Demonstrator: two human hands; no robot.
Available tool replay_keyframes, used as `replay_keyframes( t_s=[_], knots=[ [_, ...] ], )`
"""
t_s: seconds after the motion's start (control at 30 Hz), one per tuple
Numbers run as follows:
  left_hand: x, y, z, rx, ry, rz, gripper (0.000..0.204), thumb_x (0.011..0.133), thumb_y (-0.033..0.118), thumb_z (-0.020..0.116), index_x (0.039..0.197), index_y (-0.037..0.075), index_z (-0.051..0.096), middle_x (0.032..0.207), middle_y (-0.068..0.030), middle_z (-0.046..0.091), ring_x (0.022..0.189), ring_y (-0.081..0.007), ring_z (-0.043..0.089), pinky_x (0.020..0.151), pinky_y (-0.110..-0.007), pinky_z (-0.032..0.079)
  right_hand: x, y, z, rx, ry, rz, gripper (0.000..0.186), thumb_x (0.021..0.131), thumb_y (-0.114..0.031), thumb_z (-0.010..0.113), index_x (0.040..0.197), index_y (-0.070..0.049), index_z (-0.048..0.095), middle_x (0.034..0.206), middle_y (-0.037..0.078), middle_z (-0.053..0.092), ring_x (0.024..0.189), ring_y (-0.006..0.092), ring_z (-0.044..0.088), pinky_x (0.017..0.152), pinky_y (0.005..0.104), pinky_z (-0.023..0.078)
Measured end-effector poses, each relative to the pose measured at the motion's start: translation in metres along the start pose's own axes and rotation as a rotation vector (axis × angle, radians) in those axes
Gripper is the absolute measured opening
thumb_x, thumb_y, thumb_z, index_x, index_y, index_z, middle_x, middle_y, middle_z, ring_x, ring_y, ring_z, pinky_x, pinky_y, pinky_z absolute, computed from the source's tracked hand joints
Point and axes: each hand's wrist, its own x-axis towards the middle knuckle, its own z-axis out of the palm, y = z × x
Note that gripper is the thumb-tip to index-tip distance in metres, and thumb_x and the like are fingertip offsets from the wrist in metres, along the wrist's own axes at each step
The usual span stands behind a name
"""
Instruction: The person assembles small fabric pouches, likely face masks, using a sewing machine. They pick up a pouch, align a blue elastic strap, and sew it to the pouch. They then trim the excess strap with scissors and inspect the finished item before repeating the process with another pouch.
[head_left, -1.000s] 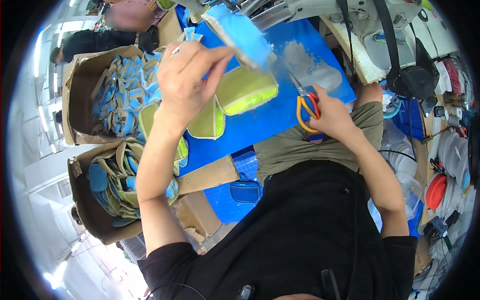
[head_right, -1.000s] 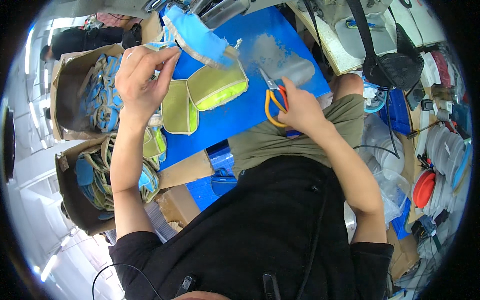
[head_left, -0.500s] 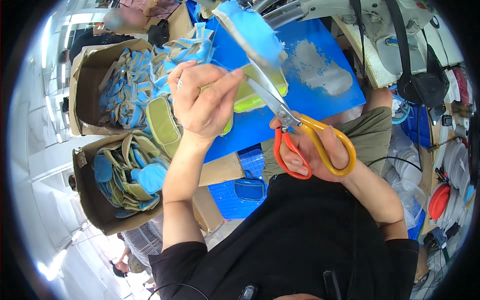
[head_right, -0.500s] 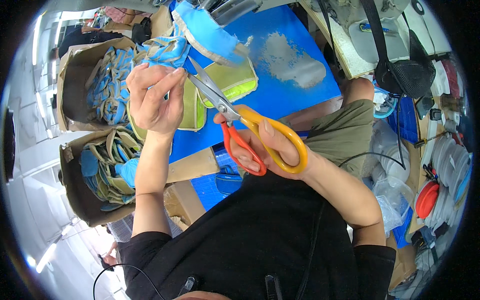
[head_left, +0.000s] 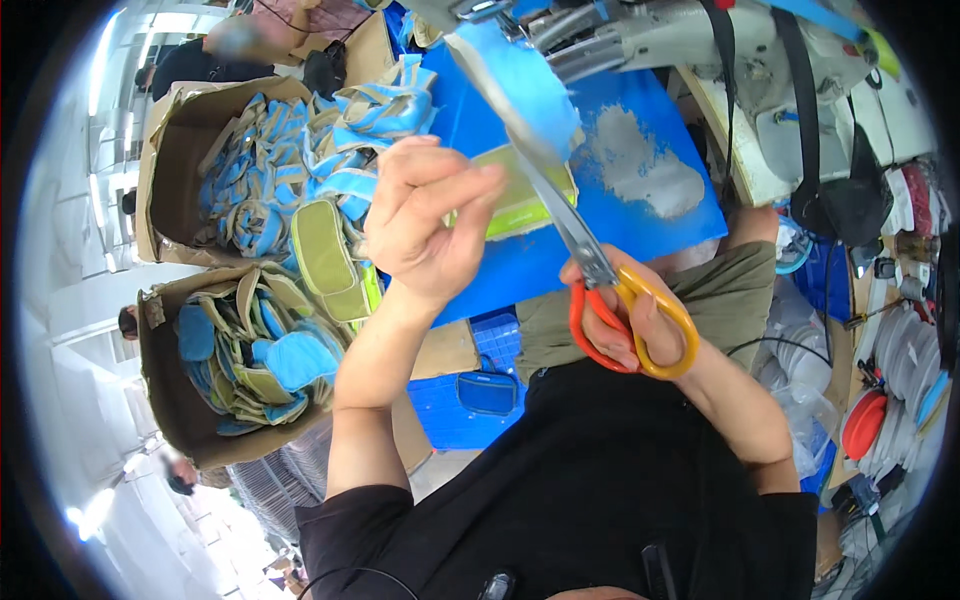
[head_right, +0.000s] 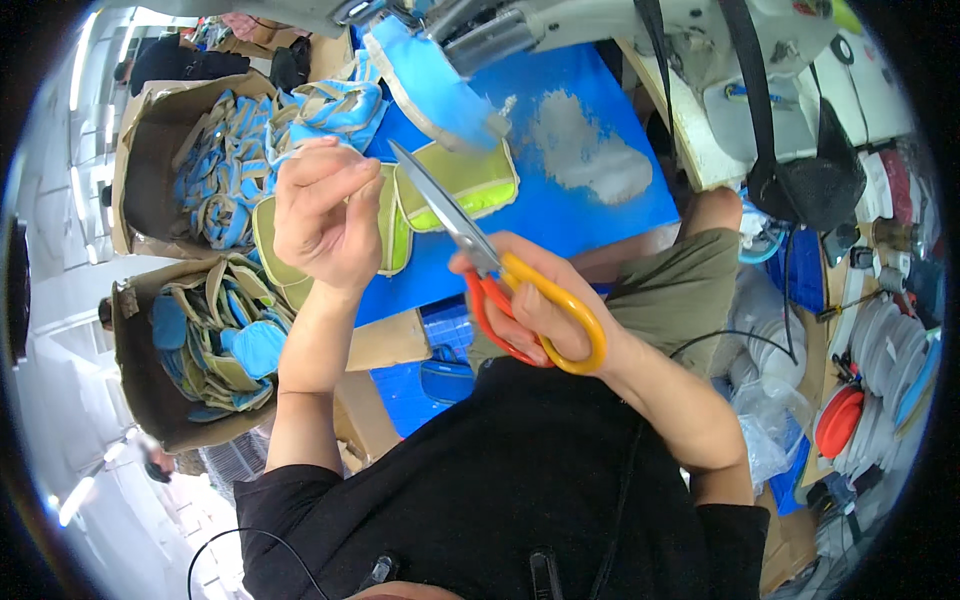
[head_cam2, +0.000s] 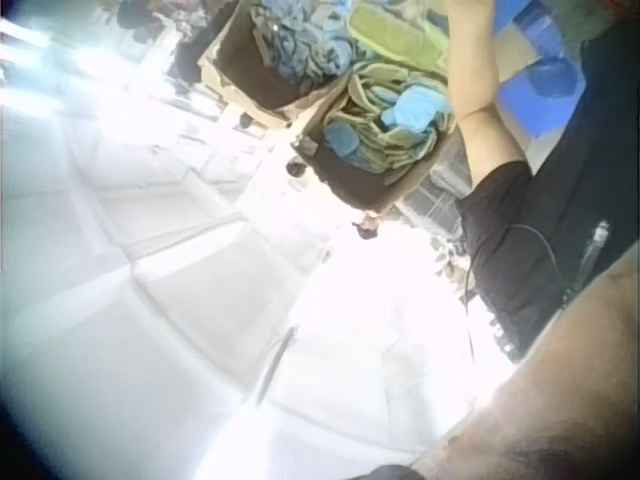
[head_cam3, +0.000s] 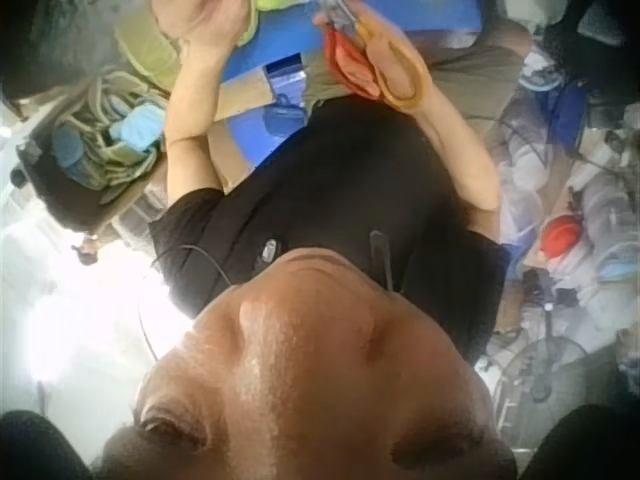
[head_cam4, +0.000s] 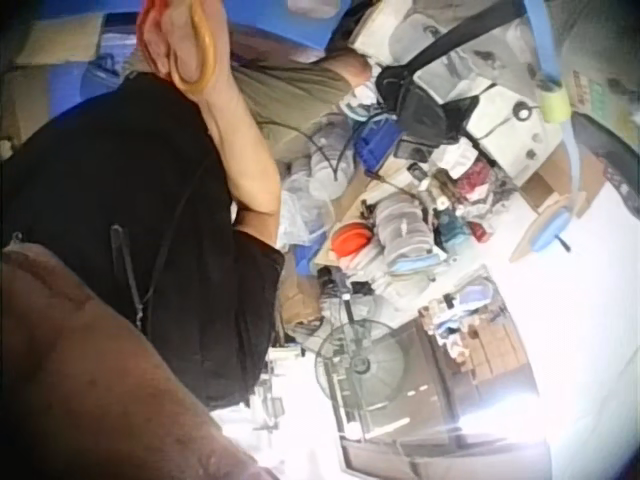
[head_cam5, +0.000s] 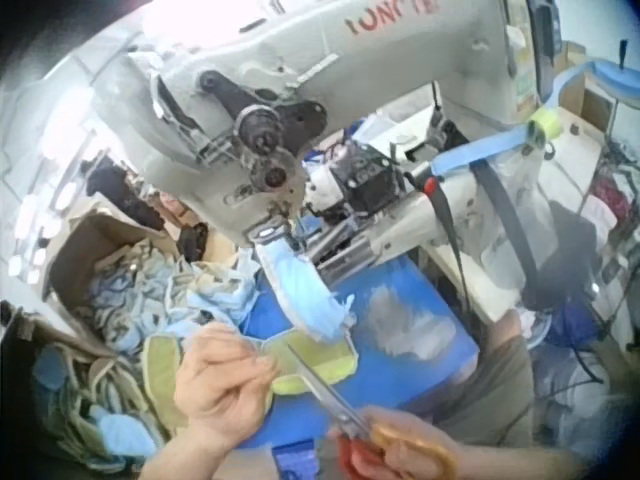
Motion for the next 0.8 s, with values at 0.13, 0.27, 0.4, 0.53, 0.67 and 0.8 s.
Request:
replay_keyframes(
  t_s=[0.13,0.27,0.4,0.53,0.67,0.8],
  knots=[
    [0.005,0.005,0.001,-0.014,0.013,-0.247,0.022,0.075,-0.005,0.084,0.093,0.006,0.080,0.085,-0.0058,0.070,0.077,-0.0191,0.066,0.077,-0.033,0.053,-0.024,0.006,-0.027,-0.478,0.305,0.047,0.065,0.094,-0.046,0.080,0.139,-0.006,0.055,0.067,-0.004,0.049,0.057,0.0029,0.047,0.050,0.0218,0.037],
    [0.021,-0.016,0.015,0.038,-0.012,-0.315,0.018,0.078,-0.001,0.083,0.091,0.010,0.080,0.082,-0.0027,0.069,0.069,-0.0160,0.062,0.063,-0.030,0.044,-0.030,0.015,-0.073,-1.413,0.602,0.095,0.063,0.088,-0.024,0.086,0.139,-0.006,0.056,0.081,0.012,0.070,0.068,0.0287,0.071,0.064,0.0402,0.056],
    [0.031,-0.048,0.039,0.162,0.069,-0.243,0.010,0.085,0.008,0.082,0.095,0.010,0.081,0.074,-0.0002,0.065,0.070,-0.0142,0.057,0.066,-0.031,0.038,-0.018,0.014,-0.100,-1.708,0.509,0.118,0.065,0.086,-0.017,0.083,0.142,-0.002,0.053,0.114,0.022,0.070,0.097,0.0413,0.071,0.082,0.0480,0.058],
    [0.033,-0.062,0.057,0.160,0.171,-0.267,0.008,0.083,0.011,0.082,0.090,0.014,0.081,0.076,0.0021,0.065,0.073,-0.0149,0.059,0.080,-0.035,0.037,0.001,0.020,-0.114,-1.880,0.377,-0.032,0.061,0.081,-0.007,0.079,0.138,-0.003,0.059,0.136,0.024,0.057,0.124,0.0424,0.058,0.104,0.0476,0.049],
    [0.030,-0.065,0.068,0.084,0.204,-0.321,0.009,0.080,0.010,0.082,0.088,0.014,0.080,0.075,0.0031,0.061,0.073,-0.0135,0.058,0.084,-0.035,0.036,0.007,0.039,-0.134,-1.927,0.441,-0.107,0.050,0.082,-0.008,0.077,0.130,-0.003,0.064,0.143,0.026,0.053,0.131,0.0461,0.053,0.110,0.0523,0.044],
    [0.026,-0.070,0.071,0.046,0.255,-0.324,0.009,0.079,0.010,0.082,0.086,0.013,0.078,0.073,0.0039,0.057,0.071,-0.0126,0.057,0.084,-0.034,0.037,0.005,0.049,-0.140,-1.970,0.473,-0.086,0.046,0.085,-0.009,0.073,0.130,-0.006,0.065,0.148,0.023,0.052,0.135,0.0425,0.051,0.111,0.0498,0.041]
  ],
)
